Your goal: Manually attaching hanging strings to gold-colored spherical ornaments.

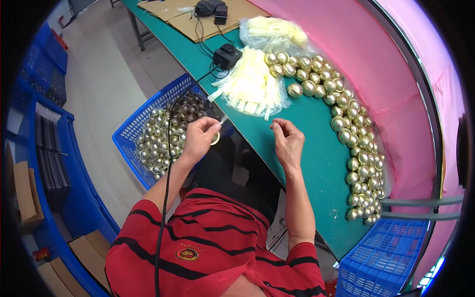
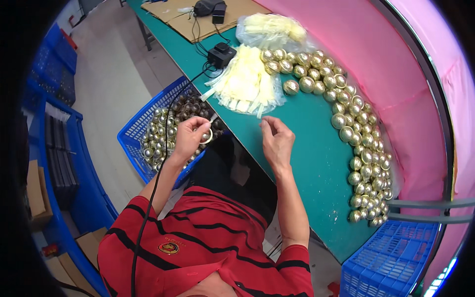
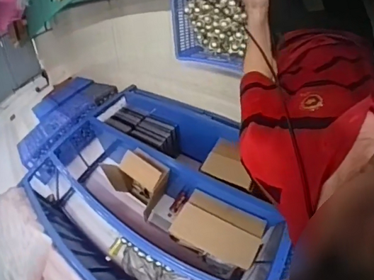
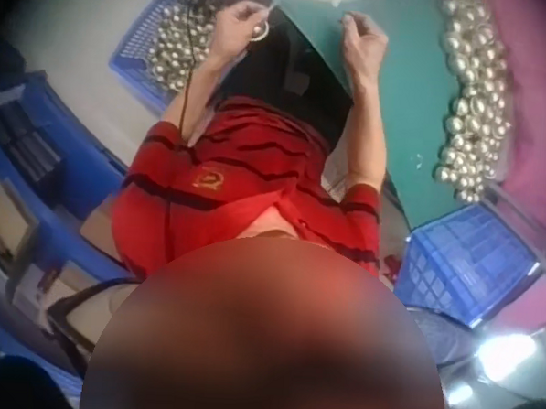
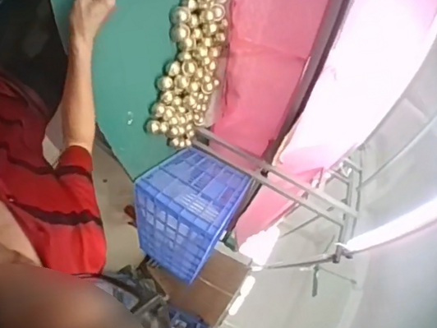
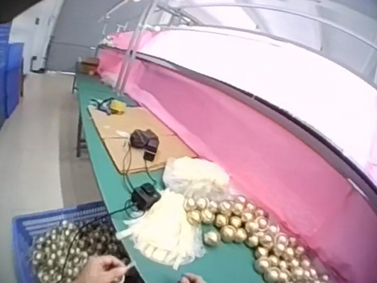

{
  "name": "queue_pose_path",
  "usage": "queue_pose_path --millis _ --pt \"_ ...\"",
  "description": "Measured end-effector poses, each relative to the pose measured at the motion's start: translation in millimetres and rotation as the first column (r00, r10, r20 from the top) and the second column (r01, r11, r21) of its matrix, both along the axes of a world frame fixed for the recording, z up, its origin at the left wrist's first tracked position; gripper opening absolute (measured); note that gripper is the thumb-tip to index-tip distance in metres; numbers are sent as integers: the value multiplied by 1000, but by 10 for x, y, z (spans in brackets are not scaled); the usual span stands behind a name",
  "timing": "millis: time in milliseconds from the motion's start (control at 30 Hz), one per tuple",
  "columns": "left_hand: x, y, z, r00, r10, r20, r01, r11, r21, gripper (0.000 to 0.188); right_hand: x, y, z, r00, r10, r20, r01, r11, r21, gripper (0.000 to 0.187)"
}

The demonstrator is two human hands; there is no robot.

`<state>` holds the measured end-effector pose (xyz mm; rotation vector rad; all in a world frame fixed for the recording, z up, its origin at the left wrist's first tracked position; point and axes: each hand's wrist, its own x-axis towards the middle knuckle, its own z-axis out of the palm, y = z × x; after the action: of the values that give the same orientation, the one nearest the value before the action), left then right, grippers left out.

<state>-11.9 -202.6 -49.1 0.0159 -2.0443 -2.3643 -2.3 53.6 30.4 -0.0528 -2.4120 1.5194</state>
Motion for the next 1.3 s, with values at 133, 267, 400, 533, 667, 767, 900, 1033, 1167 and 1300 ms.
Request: queue_pose_path --millis 133,267,400,533,667,767,900,1033,1167,1300 --pt "-212 -354 -458 980 182 -83 -200 913 -357 12 -387 -303 40 995 47 -85 -28 977 213 18" --pt "-268 -405 -798 951 228 -207 -303 807 -506 19 -722 -516 36 982 101 -162 -47 950 308 19" --pt "-184 -249 -882 988 140 -60 -153 910 -386 18 -1025 -585 -74 979 103 -176 -27 920 391 21" --pt "-114 -123 -610 996 77 -44 -87 952 -294 16 -1174 -758 -69 1000 -28 13 15 822 569 30" --pt "-93 -52 -349 997 68 -31 -74 965 -252 16 -1309 -699 -230 996 -69 55 31 852 522 33" --pt "-87 -36 -289 997 58 -56 -68 979 -191 14 -1242 -630 -212 999 -31 -16 35 934 356 30" --pt "-96 1 -72 998 27 -59 -34 993 -109 12 -1071 -551 2 999 -22 23 15 963 269 26" --pt "-158 134 200 987 37 -157 -46 997 -56 13 -926 -384 106 999 -51 -1 49 956 290 26" --pt "-253 321 441 969 2 -247 -26 995 -96 14 -870 -223 94 994 -103 -29 107 969 223 27" --pt "-442 575 507 955 -27 -294 9 998 -63 21 -735 -132 113 999 -44 15 42 994 103 20"
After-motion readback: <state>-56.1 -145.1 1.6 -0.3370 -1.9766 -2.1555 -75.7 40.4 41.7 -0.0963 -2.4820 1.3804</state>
